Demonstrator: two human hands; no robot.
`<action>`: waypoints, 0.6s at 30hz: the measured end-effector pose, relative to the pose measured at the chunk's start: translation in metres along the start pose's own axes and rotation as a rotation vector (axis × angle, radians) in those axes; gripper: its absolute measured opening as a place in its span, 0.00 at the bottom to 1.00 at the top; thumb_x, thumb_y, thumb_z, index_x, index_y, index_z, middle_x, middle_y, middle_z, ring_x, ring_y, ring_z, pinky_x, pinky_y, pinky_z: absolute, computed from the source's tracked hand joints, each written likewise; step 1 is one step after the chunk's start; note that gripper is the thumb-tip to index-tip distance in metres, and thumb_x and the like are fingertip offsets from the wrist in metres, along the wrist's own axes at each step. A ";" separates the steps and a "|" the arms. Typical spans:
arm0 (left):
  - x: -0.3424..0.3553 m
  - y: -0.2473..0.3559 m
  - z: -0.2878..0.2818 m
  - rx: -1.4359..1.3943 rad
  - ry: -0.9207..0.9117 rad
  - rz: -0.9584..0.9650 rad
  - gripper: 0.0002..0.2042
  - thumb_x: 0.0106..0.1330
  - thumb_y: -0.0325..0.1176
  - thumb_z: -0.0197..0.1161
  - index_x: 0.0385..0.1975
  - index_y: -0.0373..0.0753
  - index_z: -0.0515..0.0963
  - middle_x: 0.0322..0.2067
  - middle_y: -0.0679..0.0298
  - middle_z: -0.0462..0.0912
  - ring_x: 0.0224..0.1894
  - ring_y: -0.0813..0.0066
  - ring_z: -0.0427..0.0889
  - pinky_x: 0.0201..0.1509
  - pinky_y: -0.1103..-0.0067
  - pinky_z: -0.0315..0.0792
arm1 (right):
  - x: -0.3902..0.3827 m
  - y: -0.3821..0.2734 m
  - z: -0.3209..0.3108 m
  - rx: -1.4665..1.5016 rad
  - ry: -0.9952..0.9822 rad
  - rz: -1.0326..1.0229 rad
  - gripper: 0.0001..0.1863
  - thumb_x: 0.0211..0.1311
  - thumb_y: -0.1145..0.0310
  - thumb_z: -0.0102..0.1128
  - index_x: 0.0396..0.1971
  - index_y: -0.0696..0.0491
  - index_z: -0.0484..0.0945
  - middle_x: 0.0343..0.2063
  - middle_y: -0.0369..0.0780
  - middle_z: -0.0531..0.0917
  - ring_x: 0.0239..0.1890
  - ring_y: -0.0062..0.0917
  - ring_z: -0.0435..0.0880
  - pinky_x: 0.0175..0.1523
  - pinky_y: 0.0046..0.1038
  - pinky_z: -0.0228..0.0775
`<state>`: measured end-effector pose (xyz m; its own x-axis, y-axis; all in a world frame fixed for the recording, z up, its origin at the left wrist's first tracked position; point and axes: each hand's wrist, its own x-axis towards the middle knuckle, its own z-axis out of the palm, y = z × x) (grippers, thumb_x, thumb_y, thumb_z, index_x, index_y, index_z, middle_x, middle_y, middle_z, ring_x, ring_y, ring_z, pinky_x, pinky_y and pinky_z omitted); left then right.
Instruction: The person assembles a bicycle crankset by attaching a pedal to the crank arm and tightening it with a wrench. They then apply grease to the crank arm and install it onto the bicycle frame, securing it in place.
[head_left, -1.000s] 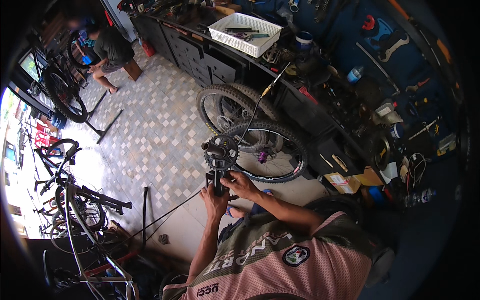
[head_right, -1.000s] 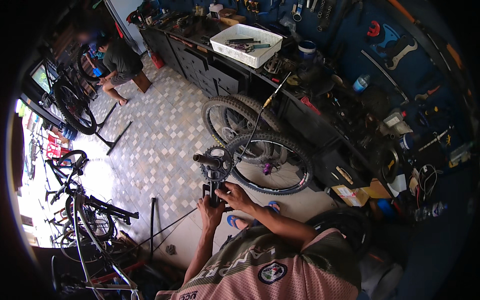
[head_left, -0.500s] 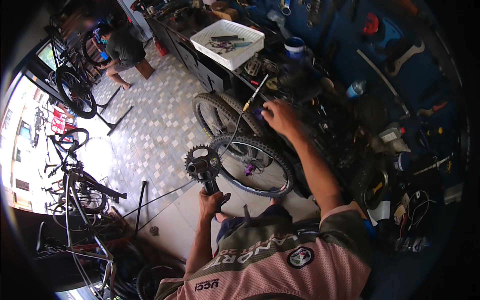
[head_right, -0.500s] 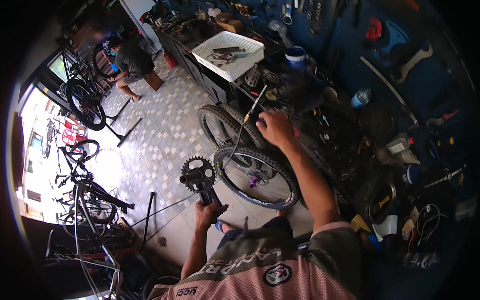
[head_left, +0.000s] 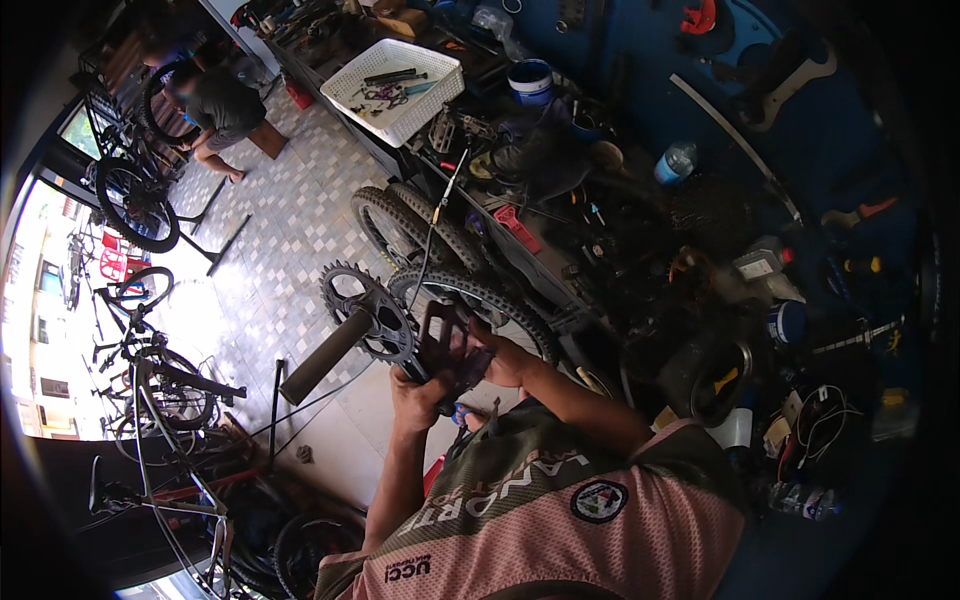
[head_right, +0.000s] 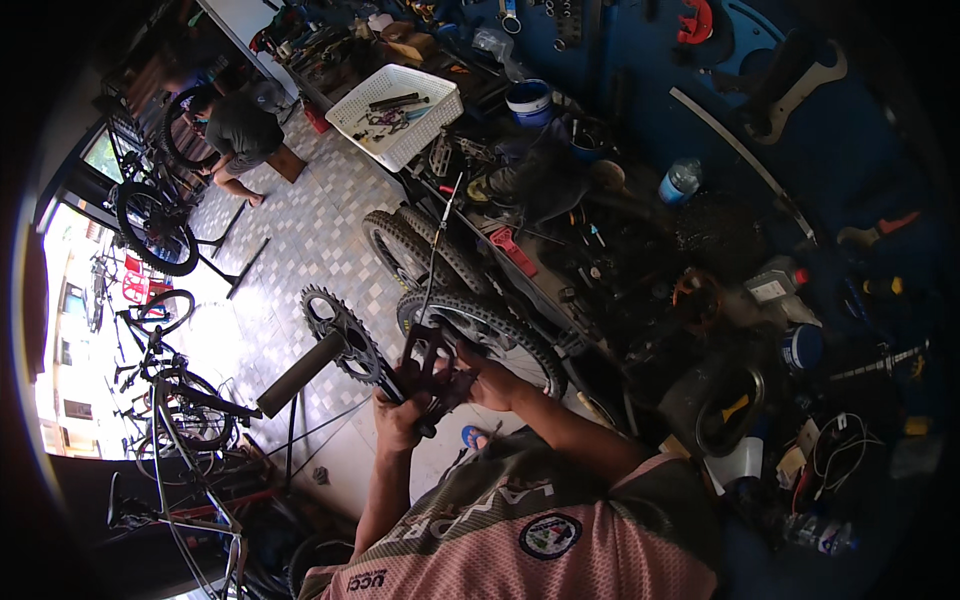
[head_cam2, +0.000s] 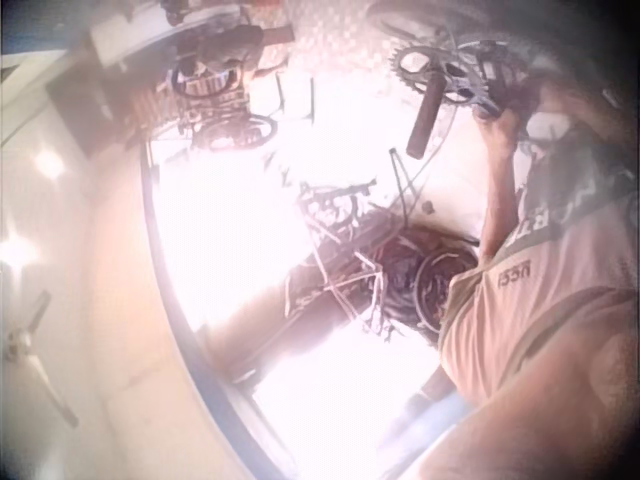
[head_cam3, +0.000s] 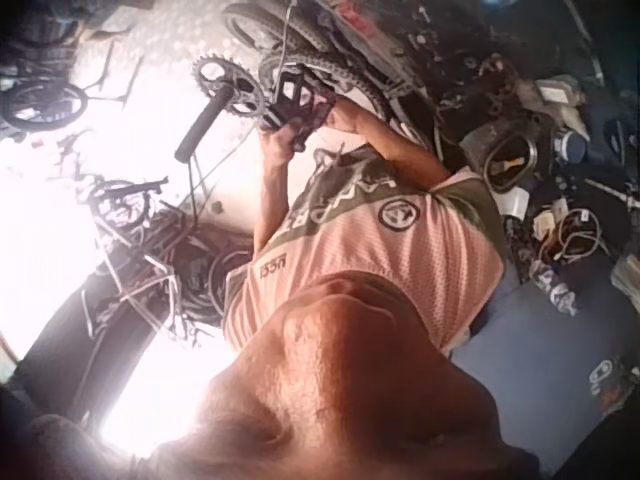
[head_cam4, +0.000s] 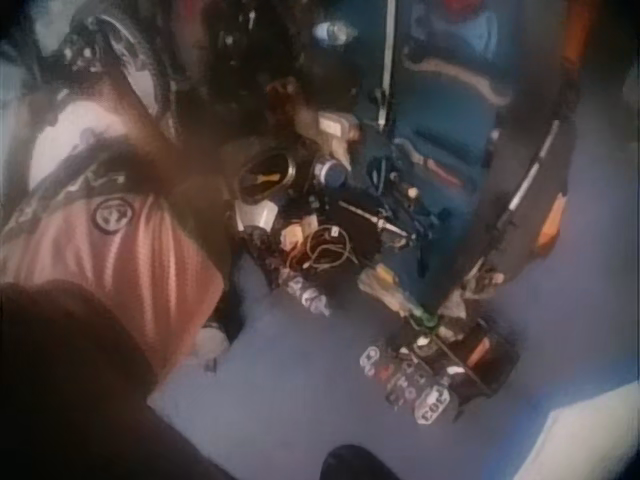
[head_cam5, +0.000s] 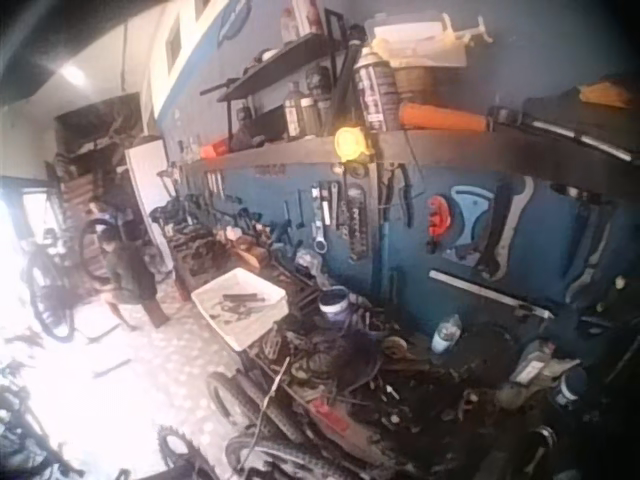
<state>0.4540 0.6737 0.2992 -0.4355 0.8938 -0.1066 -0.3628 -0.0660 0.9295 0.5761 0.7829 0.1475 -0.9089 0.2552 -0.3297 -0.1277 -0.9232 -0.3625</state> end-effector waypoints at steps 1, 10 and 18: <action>-0.003 0.000 0.011 -0.017 -0.003 0.018 0.14 0.56 0.22 0.69 0.44 0.31 0.85 0.38 0.62 0.90 0.40 0.75 0.87 0.53 0.75 0.81 | -0.001 -0.011 0.023 0.085 0.026 -0.059 0.37 0.72 0.30 0.50 0.57 0.51 0.80 0.44 0.37 0.89 0.50 0.27 0.88 0.57 0.35 0.79; 0.004 -0.021 -0.005 -0.088 -0.200 0.030 0.13 0.52 0.19 0.67 0.39 0.34 0.80 0.48 0.66 0.76 0.56 0.70 0.79 0.64 0.70 0.71 | -0.019 -0.089 0.044 -0.368 0.055 -0.269 0.18 0.76 0.54 0.62 0.51 0.53 0.81 0.38 0.36 0.88 0.38 0.19 0.88 0.42 0.24 0.81; 0.001 -0.021 -0.005 -0.093 -0.160 -0.067 0.18 0.52 0.15 0.69 0.45 0.35 0.80 0.46 0.65 0.82 0.49 0.73 0.82 0.53 0.71 0.79 | -0.028 -0.117 0.076 0.229 0.007 -0.158 0.37 0.71 0.34 0.56 0.57 0.56 0.78 0.44 0.41 0.88 0.38 0.34 0.90 0.44 0.33 0.85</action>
<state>0.4569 0.6740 0.2774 -0.2740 0.9562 -0.1030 -0.4643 -0.0378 0.8849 0.5862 0.8624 0.2652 -0.8680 0.4022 -0.2913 -0.3545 -0.9126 -0.2037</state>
